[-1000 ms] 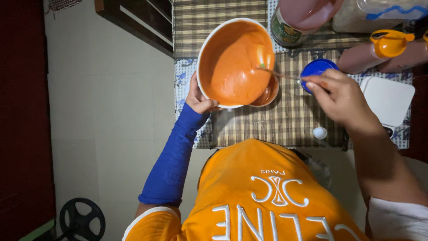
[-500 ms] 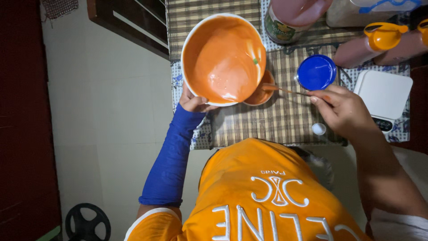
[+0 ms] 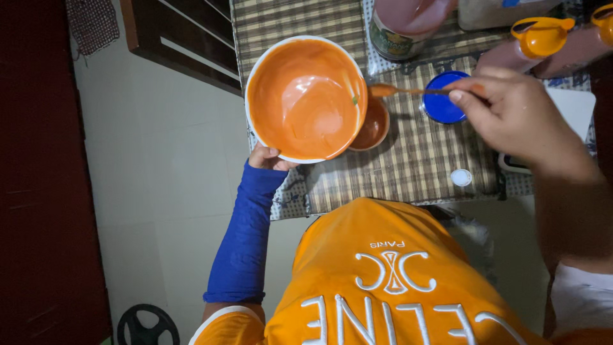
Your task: The person pours an orange liquid from a large jug into a small container, then uses a spoon to stir the contents. They transfer some of the mixture into a larger bowl and continue stirring. The person adds more liquid from the jug and stirs again before closing the small container.
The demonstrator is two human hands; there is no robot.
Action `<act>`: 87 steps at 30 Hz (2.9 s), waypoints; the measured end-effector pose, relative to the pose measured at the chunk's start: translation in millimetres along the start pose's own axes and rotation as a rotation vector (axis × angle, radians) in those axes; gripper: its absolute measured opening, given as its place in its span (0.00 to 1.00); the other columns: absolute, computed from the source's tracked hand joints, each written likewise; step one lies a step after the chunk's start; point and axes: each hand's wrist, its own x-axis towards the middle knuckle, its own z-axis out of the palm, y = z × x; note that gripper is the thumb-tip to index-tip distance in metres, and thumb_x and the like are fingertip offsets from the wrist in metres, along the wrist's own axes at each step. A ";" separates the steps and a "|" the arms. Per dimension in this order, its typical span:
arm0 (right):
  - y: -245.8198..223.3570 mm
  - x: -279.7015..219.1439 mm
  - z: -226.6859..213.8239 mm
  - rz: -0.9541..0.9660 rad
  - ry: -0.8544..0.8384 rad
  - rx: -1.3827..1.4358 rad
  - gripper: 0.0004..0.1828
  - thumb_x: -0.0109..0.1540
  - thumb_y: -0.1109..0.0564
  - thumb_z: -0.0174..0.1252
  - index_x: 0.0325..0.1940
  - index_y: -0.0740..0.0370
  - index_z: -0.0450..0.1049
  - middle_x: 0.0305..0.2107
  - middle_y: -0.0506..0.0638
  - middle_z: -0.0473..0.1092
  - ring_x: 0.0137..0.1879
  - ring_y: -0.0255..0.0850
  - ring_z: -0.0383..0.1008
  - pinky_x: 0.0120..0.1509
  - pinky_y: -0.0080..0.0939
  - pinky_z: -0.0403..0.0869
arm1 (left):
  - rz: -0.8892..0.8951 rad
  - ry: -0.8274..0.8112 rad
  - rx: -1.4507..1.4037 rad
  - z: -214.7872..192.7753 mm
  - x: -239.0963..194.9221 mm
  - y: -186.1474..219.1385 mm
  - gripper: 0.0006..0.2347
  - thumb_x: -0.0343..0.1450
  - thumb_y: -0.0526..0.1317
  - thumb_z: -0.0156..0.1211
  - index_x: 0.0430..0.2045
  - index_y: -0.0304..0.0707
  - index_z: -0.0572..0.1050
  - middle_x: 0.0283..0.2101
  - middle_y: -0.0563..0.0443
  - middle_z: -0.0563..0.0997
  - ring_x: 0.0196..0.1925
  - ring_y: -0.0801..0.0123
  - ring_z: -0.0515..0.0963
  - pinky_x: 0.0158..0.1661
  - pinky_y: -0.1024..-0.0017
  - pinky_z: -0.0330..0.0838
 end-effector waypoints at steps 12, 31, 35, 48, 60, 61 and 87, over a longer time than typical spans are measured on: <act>-2.2 1.4 -0.6 -0.047 -0.032 -0.017 0.10 0.71 0.58 0.59 0.53 0.65 0.79 0.30 0.53 0.69 0.32 0.43 0.70 0.40 0.42 0.68 | 0.009 0.093 -0.074 -1.5 11.6 -6.6 0.29 0.68 0.32 0.53 0.67 0.30 0.59 0.66 0.32 0.69 0.66 0.40 0.74 0.61 0.44 0.75; -2.0 -18.8 30.5 -0.053 -0.063 0.092 0.11 0.68 0.59 0.58 0.52 0.66 0.79 0.39 0.55 0.75 0.44 0.46 0.77 0.49 0.43 0.74 | 0.145 0.179 -0.048 35.3 54.8 -29.3 0.34 0.68 0.29 0.51 0.71 0.54 0.52 0.70 0.41 0.63 0.69 0.42 0.69 0.59 0.42 0.75; 0.1 -21.3 33.2 0.036 -0.139 0.103 0.12 0.67 0.59 0.58 0.52 0.65 0.79 0.36 0.55 0.74 0.41 0.46 0.76 0.45 0.43 0.74 | 0.176 0.140 -0.121 16.2 63.9 -39.9 0.33 0.67 0.29 0.51 0.70 0.56 0.53 0.71 0.41 0.62 0.71 0.42 0.67 0.61 0.40 0.73; 14.6 -7.9 99.2 0.008 -0.226 -0.083 0.22 0.65 0.48 0.61 0.58 0.63 0.77 0.42 0.58 0.74 0.44 0.52 0.76 0.50 0.49 0.74 | 0.177 0.317 -0.425 -95.7 80.1 -50.0 0.25 0.67 0.28 0.54 0.61 0.33 0.64 0.67 0.35 0.67 0.70 0.40 0.66 0.69 0.39 0.61; 157.9 66.0 87.0 0.182 0.327 0.642 0.30 0.69 0.56 0.68 0.71 0.63 0.62 0.56 0.46 0.66 0.59 0.35 0.70 0.63 0.38 0.74 | 0.226 0.307 -0.381 -163.4 96.3 -57.6 0.23 0.70 0.28 0.55 0.62 0.42 0.66 0.68 0.40 0.67 0.71 0.42 0.66 0.68 0.41 0.62; 179.2 79.6 93.0 0.111 0.389 0.607 0.28 0.73 0.56 0.67 0.71 0.64 0.61 0.58 0.48 0.66 0.61 0.35 0.69 0.66 0.39 0.72 | 0.214 0.316 -0.421 -166.1 98.6 -57.7 0.23 0.71 0.28 0.56 0.62 0.39 0.65 0.69 0.39 0.67 0.71 0.42 0.66 0.69 0.41 0.62; 36.1 32.8 1.4 0.398 0.132 1.167 0.28 0.76 0.34 0.43 0.71 0.54 0.58 0.27 0.46 0.64 0.25 0.32 0.60 0.27 0.30 0.61 | 0.126 -0.150 0.569 64.5 30.7 -94.5 0.38 0.67 0.35 0.73 0.73 0.37 0.57 0.75 0.37 0.63 0.74 0.51 0.69 0.72 0.55 0.68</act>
